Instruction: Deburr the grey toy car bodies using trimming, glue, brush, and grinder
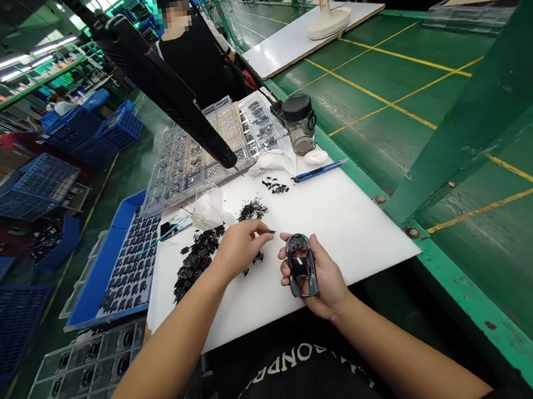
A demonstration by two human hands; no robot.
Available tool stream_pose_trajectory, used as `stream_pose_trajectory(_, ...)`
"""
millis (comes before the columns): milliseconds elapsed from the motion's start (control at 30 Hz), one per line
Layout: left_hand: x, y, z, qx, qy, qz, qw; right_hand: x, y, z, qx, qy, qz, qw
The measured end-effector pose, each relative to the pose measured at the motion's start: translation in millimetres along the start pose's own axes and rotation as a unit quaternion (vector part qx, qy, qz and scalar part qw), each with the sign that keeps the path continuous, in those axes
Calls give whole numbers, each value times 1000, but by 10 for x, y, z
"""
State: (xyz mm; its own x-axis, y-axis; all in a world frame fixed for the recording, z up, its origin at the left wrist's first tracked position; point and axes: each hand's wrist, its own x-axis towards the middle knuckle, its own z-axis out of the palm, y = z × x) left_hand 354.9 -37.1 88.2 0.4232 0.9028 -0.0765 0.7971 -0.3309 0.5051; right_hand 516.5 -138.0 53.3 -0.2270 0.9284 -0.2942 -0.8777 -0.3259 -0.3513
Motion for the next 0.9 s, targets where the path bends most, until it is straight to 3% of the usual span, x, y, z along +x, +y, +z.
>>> stream_pose_trajectory(100,-200,122,-252,-179,9,-27,983,-14,3,72,-41,6,42,998)
stream_pose_trajectory(167,-297,230,-359,-263,-16,-25,964,-26,16,113,-65,6,72,995)
stream_pose_trajectory(367,-382,339,-325,-341,-102,-13,934,-86,75,216,-101,-3,111,989)
stream_pose_trajectory(467,-421,320,-274,-342,-110,-8,933,-123,99,265,-104,4,113,988)
stream_pose_trajectory(900,-497,180,-325,-178,-65,78,979,-165,192,319,-104,3,151,983)
